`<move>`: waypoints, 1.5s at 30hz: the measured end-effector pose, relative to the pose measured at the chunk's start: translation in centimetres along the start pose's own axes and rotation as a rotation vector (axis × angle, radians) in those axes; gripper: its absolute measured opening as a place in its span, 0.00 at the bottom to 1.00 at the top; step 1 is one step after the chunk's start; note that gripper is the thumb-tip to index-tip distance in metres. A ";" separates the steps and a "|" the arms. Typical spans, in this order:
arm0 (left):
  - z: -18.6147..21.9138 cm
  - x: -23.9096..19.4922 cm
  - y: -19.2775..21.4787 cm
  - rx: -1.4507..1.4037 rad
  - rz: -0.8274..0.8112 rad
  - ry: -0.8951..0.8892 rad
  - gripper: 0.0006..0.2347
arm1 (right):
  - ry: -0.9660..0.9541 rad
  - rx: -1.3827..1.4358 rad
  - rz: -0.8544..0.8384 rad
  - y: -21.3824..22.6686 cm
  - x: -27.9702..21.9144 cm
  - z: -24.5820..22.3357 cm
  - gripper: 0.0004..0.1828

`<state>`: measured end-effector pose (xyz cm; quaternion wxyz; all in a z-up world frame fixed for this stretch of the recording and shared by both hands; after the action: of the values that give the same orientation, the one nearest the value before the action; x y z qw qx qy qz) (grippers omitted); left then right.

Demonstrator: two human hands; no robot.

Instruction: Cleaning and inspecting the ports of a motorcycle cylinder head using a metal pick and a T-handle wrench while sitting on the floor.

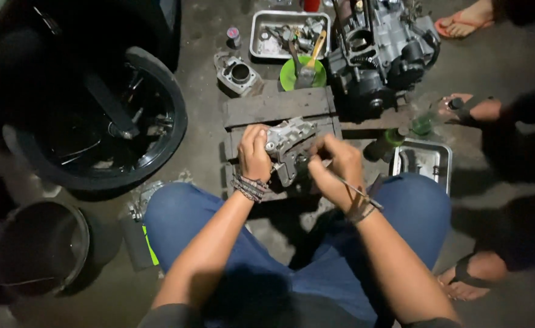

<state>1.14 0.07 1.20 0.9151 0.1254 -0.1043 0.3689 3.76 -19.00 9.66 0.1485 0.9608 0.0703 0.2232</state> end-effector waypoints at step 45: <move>1.3 -0.3 0.2 -0.067 -0.008 -0.067 0.15 | -0.167 0.135 -0.017 -2.9 0.4 5.0 0.05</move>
<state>0.64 -0.40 2.35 0.9161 0.1076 -0.1468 0.3572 6.22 -17.45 4.61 0.0906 0.9833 0.0805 0.1357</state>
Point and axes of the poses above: each hand's wrist, its own x-axis towards the middle knuckle, its own y-axis out of the back of the hand, z = x × y, the point moved 2 cm from there along x, towards the middle knuckle, and after that the axes turned 11 degrees about z, right-handed, at the moved point
